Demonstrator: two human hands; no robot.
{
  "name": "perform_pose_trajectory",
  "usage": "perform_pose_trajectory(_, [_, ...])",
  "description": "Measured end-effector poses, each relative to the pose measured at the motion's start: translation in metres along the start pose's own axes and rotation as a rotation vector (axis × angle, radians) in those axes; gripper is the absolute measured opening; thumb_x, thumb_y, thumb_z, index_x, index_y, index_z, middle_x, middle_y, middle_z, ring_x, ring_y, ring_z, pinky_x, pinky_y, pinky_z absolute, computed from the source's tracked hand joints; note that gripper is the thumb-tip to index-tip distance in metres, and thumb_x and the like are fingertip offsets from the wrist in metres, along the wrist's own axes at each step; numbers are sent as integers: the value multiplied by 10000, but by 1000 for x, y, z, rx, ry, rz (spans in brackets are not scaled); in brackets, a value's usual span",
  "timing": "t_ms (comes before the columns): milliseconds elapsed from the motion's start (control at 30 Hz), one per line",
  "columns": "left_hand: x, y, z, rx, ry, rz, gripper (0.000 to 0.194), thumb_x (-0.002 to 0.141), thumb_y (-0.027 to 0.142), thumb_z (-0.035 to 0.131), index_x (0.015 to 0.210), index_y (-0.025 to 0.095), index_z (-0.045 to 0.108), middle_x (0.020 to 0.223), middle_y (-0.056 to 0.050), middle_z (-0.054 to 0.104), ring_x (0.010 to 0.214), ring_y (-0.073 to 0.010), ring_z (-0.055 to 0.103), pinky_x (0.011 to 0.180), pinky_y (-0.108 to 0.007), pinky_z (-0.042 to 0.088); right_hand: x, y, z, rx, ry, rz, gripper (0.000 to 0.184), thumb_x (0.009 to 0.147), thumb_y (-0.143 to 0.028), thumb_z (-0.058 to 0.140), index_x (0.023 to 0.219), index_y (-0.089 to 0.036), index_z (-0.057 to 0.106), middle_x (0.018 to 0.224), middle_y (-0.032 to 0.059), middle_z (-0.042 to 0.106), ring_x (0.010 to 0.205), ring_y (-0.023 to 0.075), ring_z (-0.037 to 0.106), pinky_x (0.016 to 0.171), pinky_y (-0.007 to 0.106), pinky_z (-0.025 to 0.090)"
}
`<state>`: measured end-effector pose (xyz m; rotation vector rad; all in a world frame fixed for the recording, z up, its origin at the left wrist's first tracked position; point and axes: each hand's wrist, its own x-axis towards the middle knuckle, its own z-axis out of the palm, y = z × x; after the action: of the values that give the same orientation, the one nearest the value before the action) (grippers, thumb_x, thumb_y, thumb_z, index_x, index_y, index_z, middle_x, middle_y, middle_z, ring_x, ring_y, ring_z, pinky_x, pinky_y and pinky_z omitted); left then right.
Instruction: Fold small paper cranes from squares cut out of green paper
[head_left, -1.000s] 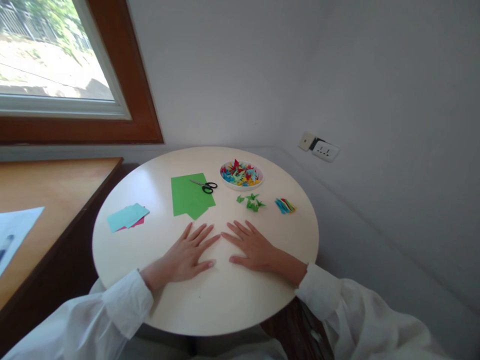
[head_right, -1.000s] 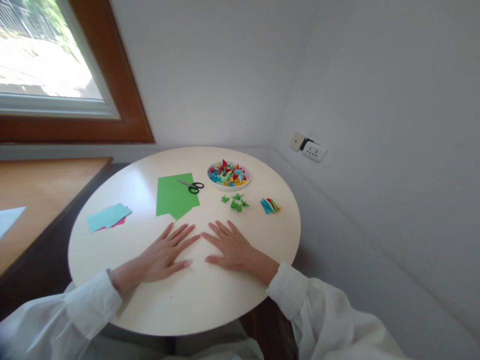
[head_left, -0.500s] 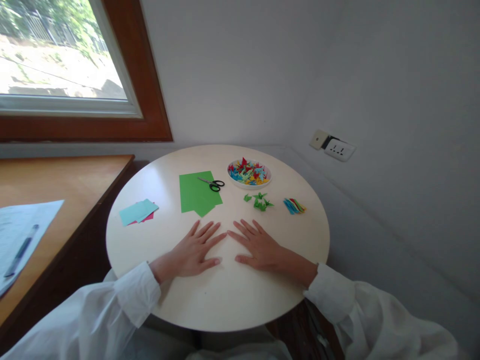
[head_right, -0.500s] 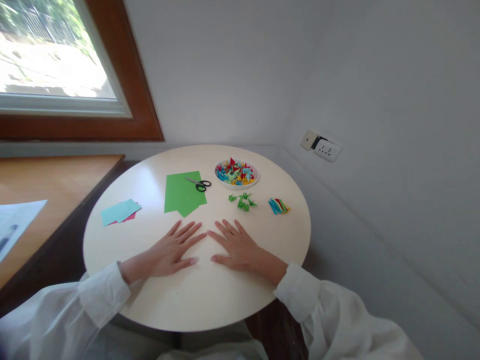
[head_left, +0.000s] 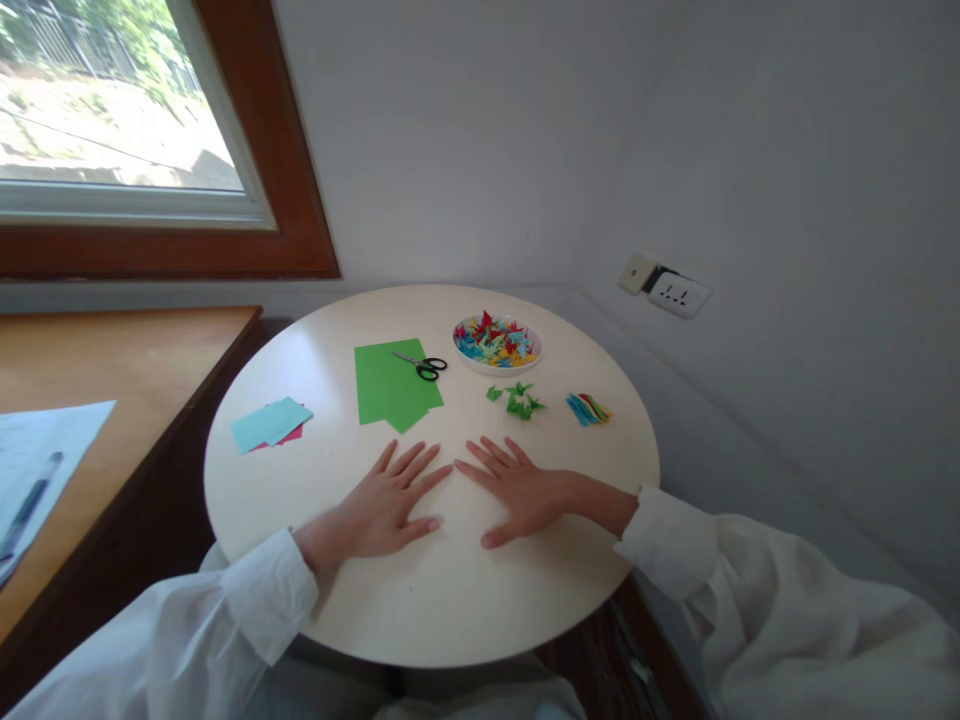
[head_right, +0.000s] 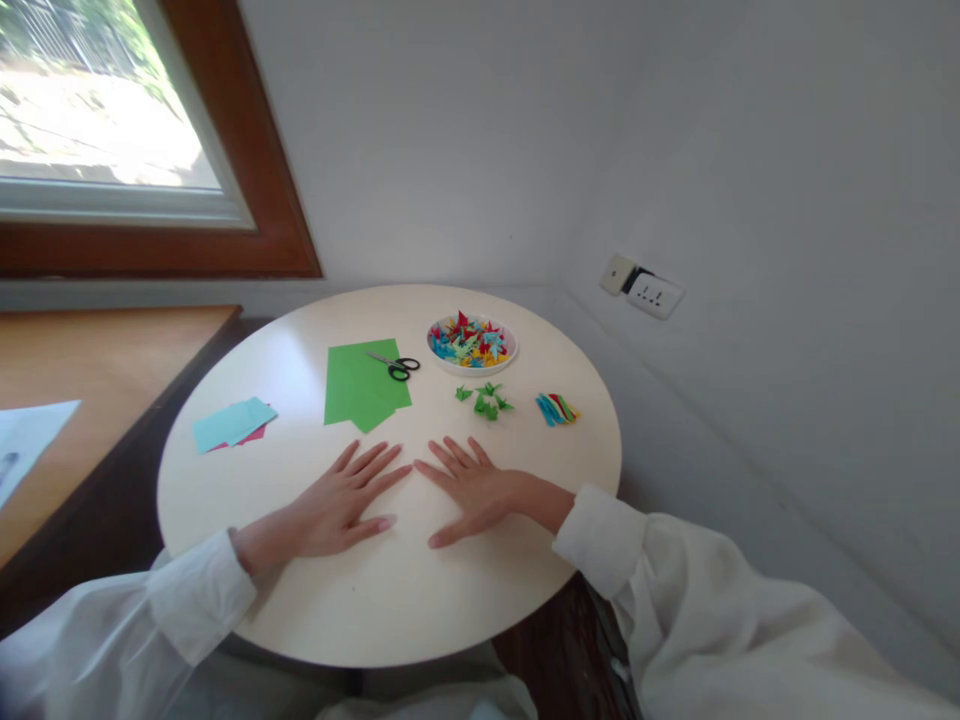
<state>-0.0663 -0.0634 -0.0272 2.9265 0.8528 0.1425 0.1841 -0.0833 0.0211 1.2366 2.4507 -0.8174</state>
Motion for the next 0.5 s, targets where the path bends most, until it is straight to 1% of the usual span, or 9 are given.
perform_pose_trajectory(100, [0, 2, -1, -1, -3, -2, 646, 877, 571, 297, 1443, 292, 156, 1515, -90, 203, 1393, -272, 165, 1104, -520, 59, 1, 0, -7, 14, -78, 16, 1149, 626, -703, 589, 1449, -170, -10, 1496, 185, -167, 1363, 342, -186, 1074, 549, -104])
perform_pose_trajectory(267, [1, 1, -3, -15, -28, -5, 646, 876, 578, 291, 1441, 295, 159, 1516, -97, 191, 1395, -278, 153, 1100, -534, 52, 6, 3, -13, 23, -157, 17, 1192, 598, -714, 602, 1442, -187, -55, 1491, 170, -205, 1349, 335, -224, 1065, 556, -112])
perform_pose_trajectory(367, [1, -2, -2, -57, -51, -5, 632, 878, 569, 301, 1435, 295, 189, 1517, -99, 183, 1394, -280, 158, 1098, -544, 43, 6, 6, -16, 37, -171, 9, 1141, 637, -701, 581, 1444, -190, -43, 1498, 167, -185, 1351, 324, -220, 1070, 558, -89])
perform_pose_trajectory(433, [3, -5, -3, -122, -39, -16, 570, 894, 530, 304, 1415, 302, 257, 1507, -86, 230, 1382, -268, 207, 1099, -538, 69, 4, 9, -17, 59, -113, -31, 1012, 691, -649, 574, 1453, -220, 64, 1525, 144, -88, 1376, 313, -152, 1087, 547, -40])
perform_pose_trajectory(467, [4, -6, -4, -171, -10, -28, 531, 903, 501, 309, 1391, 295, 318, 1486, -81, 291, 1365, -258, 256, 1101, -518, 105, 3, 12, -18, 71, -55, -59, 903, 725, -602, 575, 1444, -238, 169, 1536, 128, 15, 1396, 305, -67, 1101, 528, 11])
perform_pose_trajectory(500, [7, -6, -6, -235, 41, -47, 491, 907, 471, 320, 1350, 276, 398, 1446, -84, 374, 1332, -247, 323, 1095, -486, 166, 2, 15, -19, 84, 28, -76, 759, 758, -537, 577, 1406, -246, 309, 1523, 113, 163, 1405, 291, 70, 1111, 491, 91])
